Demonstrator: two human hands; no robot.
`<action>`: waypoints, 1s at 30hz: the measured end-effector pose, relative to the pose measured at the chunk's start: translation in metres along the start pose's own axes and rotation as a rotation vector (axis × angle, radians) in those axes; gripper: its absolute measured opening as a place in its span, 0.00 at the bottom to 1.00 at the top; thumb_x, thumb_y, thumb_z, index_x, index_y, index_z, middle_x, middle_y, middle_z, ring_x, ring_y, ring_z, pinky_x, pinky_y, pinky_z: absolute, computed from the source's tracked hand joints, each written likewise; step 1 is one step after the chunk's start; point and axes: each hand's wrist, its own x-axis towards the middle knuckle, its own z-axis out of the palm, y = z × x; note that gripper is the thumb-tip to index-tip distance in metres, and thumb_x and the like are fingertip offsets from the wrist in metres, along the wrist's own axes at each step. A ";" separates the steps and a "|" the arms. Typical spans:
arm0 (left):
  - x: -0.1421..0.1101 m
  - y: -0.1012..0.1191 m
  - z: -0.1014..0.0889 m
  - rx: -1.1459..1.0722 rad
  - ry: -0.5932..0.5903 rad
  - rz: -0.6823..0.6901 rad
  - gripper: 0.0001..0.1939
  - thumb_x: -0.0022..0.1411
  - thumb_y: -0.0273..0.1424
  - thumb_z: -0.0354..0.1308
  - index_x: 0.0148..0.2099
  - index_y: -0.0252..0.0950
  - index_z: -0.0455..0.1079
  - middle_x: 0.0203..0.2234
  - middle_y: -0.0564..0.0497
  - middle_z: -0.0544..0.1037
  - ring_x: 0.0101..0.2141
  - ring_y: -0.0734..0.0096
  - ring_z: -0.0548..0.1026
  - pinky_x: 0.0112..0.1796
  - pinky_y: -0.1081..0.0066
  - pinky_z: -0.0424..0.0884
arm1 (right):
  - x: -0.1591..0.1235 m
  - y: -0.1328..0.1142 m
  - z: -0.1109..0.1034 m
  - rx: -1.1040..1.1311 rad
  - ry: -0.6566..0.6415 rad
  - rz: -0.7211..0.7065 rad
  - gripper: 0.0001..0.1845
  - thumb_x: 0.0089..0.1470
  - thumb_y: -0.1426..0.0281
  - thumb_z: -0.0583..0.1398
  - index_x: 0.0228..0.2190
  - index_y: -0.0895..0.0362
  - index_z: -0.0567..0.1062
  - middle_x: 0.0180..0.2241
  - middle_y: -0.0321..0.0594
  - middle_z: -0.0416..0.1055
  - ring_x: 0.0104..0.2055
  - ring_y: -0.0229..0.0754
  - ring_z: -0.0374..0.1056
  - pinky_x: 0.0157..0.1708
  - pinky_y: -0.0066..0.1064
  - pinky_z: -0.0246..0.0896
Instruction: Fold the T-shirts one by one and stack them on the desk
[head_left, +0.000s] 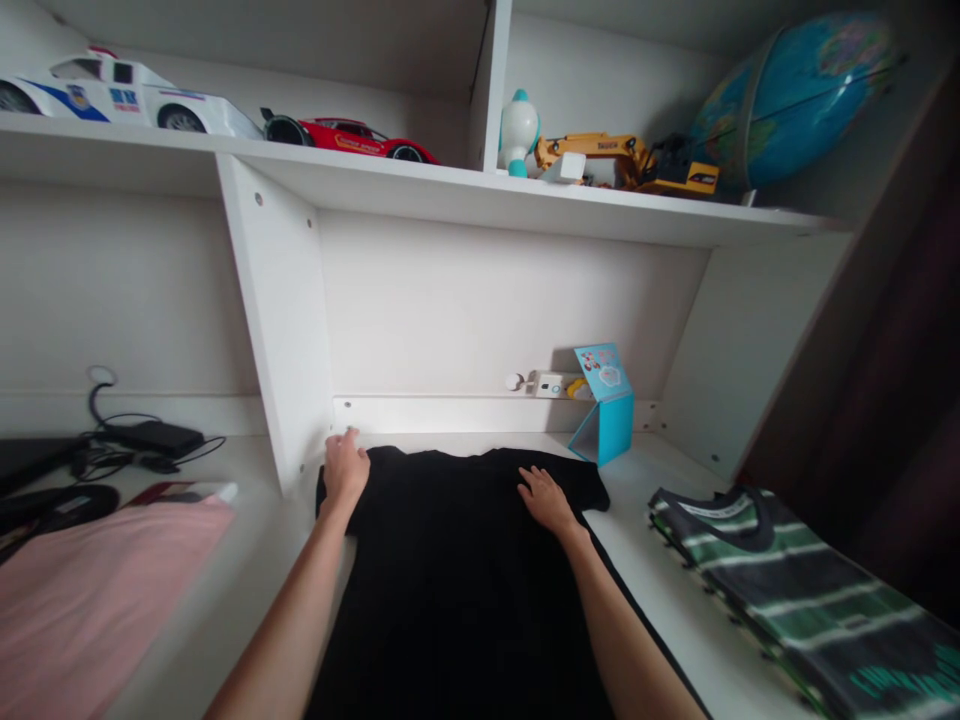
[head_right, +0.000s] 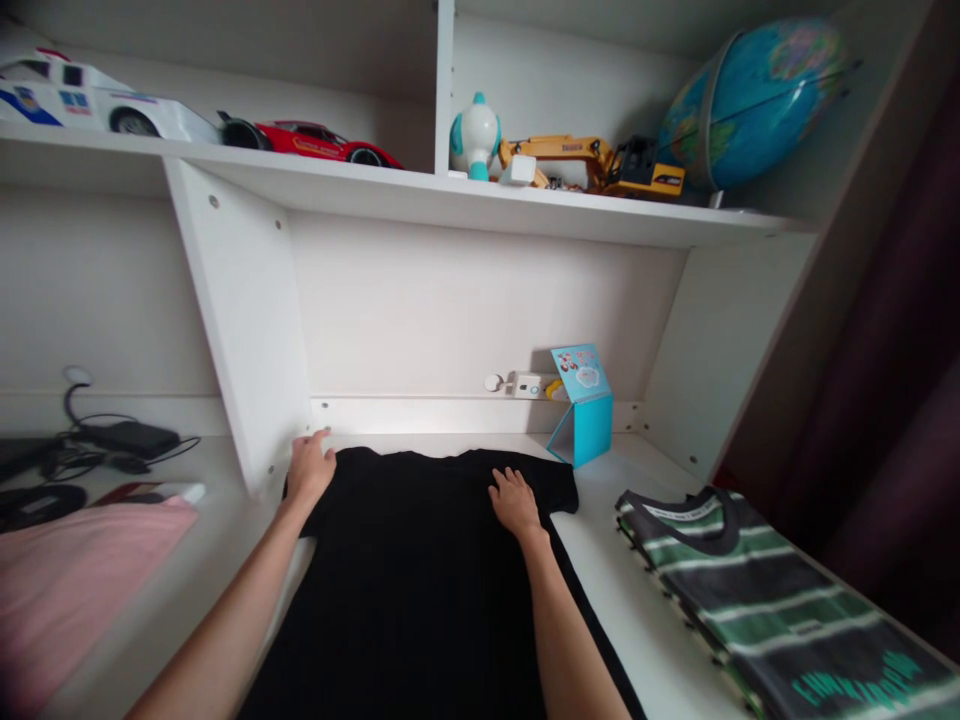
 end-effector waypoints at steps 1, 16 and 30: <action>-0.001 0.001 0.001 0.037 0.063 -0.022 0.24 0.58 0.30 0.45 0.57 0.29 0.57 0.50 0.33 0.63 0.51 0.51 0.62 0.45 0.61 0.62 | 0.000 0.000 0.000 -0.005 -0.004 0.005 0.25 0.58 0.65 0.47 0.56 0.56 0.58 0.58 0.45 0.51 0.61 0.46 0.43 0.55 0.38 0.44; -0.031 0.050 0.012 0.156 -0.796 0.385 0.33 0.55 0.49 0.46 0.60 0.39 0.55 0.59 0.39 0.52 0.59 0.45 0.45 0.51 0.39 0.39 | 0.007 -0.005 -0.002 -0.039 -0.087 0.074 0.31 0.57 0.53 0.43 0.59 0.52 0.50 0.61 0.43 0.42 0.63 0.48 0.34 0.56 0.43 0.36; -0.053 0.034 0.056 0.117 -0.643 0.485 0.38 0.56 0.58 0.31 0.63 0.46 0.42 0.62 0.43 0.39 0.60 0.49 0.35 0.52 0.42 0.34 | -0.067 -0.053 -0.032 0.007 -0.196 -0.200 0.37 0.53 0.46 0.43 0.59 0.51 0.45 0.62 0.43 0.35 0.63 0.48 0.26 0.56 0.48 0.32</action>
